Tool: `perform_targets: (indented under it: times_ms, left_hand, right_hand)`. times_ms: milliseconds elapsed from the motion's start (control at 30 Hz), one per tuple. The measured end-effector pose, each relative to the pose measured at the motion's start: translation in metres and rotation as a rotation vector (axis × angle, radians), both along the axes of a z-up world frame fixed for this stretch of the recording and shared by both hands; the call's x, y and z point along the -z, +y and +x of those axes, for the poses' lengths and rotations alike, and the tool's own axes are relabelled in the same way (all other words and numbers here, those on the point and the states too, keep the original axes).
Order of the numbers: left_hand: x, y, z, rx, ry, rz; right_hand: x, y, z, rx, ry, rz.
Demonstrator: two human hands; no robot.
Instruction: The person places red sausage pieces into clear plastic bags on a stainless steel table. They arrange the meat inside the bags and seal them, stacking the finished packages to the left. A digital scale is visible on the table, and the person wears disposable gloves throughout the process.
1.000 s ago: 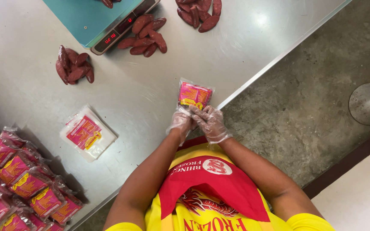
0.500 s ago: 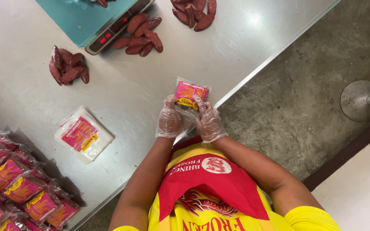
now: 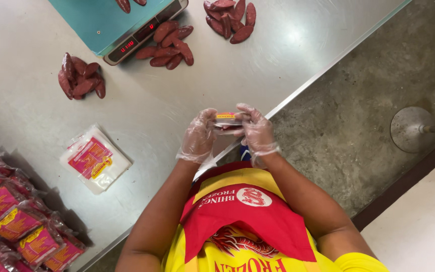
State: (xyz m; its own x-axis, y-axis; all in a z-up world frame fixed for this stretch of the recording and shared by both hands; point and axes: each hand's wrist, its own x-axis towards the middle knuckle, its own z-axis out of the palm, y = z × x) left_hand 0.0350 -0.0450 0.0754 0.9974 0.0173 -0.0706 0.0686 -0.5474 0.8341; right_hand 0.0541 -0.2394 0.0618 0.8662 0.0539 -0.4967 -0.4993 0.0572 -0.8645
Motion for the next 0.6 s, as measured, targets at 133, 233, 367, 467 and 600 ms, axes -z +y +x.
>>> perform_targets:
  times_ms: [133, 233, 367, 467, 600]
  left_hand:
    - [-0.027, -0.002, 0.01, 0.073, 0.017, -0.143]
    - [-0.038, -0.004, 0.015, 0.087, 0.15, 0.0]
    - [-0.038, -0.017, 0.021, 0.41, -0.035, 0.538]
    - [-0.04, -0.014, 0.031, 0.42, 0.024, 0.599]
    - [-0.034, -0.002, 0.034, 0.031, 0.627, -0.457]
  right_hand:
    - [0.01, -0.008, 0.019, -0.058, -0.009, 0.204]
    - [0.014, -0.014, 0.03, -0.063, 0.107, 0.346]
    - [0.03, -0.01, 0.032, -0.025, 0.158, 0.248]
    - [0.051, -0.007, 0.029, 0.101, -0.026, 0.407]
    - [0.061, 0.004, 0.015, 0.39, -0.026, 0.481]
